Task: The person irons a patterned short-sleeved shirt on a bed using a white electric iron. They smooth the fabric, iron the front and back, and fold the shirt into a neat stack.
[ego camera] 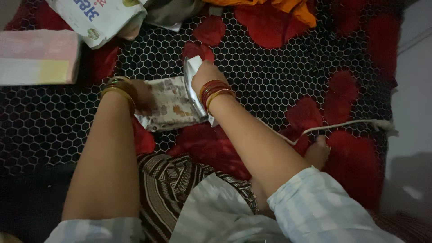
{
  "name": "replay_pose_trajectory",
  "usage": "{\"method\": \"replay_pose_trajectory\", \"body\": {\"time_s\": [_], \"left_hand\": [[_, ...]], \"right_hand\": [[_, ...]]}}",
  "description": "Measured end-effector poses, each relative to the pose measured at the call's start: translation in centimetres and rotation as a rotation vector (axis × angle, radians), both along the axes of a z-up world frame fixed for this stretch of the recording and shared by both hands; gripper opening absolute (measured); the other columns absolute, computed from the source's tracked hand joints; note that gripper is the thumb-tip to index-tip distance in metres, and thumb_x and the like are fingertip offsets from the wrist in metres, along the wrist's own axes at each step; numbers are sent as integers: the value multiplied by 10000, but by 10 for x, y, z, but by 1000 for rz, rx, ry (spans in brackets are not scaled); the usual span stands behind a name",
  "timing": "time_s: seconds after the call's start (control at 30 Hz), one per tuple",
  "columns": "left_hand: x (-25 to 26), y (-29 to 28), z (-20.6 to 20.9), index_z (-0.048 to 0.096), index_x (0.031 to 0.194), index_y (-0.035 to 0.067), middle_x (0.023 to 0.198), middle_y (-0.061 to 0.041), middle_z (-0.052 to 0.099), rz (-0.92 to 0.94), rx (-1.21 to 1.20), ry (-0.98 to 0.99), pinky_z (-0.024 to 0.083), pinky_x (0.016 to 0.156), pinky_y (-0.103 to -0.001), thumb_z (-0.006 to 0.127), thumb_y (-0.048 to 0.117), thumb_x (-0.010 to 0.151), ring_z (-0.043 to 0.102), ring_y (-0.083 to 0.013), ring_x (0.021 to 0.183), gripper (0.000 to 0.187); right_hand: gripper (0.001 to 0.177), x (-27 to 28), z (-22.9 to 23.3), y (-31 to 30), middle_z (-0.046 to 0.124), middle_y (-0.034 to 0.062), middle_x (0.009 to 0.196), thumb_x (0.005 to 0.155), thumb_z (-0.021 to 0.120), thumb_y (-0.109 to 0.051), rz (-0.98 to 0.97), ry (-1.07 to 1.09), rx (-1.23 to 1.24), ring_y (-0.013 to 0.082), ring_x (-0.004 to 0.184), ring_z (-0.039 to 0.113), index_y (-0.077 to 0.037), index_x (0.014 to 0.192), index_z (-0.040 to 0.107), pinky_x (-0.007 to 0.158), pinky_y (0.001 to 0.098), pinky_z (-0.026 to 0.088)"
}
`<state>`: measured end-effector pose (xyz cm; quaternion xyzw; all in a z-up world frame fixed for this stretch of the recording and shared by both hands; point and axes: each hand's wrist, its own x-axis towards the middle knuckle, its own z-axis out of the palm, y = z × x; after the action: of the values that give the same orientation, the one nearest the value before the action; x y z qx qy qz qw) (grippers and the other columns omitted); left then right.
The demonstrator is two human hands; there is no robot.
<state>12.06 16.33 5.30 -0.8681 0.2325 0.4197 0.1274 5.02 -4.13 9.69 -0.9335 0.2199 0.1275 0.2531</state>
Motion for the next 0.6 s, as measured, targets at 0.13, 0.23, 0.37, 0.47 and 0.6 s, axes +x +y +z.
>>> {"method": "replay_pose_trajectory", "body": {"time_s": [0.13,0.23,0.37,0.47,0.6], "left_hand": [[-18,1,16,706,1239,150,1241,-149,735,-64,5,-81,568,953,-473,754,390,848,727,-296,1066,461],[-24,7,8,524,1440,288,1323,-127,666,294,-142,-48,539,985,-507,736,204,838,690,-315,1124,644],[-22,11,-13,731,1303,151,1314,-110,724,-264,-29,-139,561,1035,-425,730,358,876,706,-281,1161,475],[-20,17,-16,740,1276,157,1276,-93,754,-299,-1,-146,580,1011,-403,692,358,906,723,-266,1142,424],[-11,34,-8,755,1197,130,1215,-90,752,62,33,-188,592,947,-445,603,348,988,751,-268,1090,338]], "right_hand": [[359,-15,-3,1,669,294,1190,927,605,-187,-42,-7,31,443,1115,667,21,1220,608,936,510,559],[378,-37,-11,3,665,297,1183,910,626,-194,-9,-51,22,460,1114,647,21,1220,608,943,524,536],[458,-63,-17,-4,678,310,1171,918,659,-243,74,16,-52,450,1110,669,58,1255,583,959,502,546],[455,-74,-10,-11,681,301,1190,893,686,-241,109,8,-33,435,1111,680,51,1235,618,973,482,552],[504,-75,-1,2,679,285,1186,904,683,-261,57,-37,30,398,1069,705,69,1269,572,933,464,573]]}}
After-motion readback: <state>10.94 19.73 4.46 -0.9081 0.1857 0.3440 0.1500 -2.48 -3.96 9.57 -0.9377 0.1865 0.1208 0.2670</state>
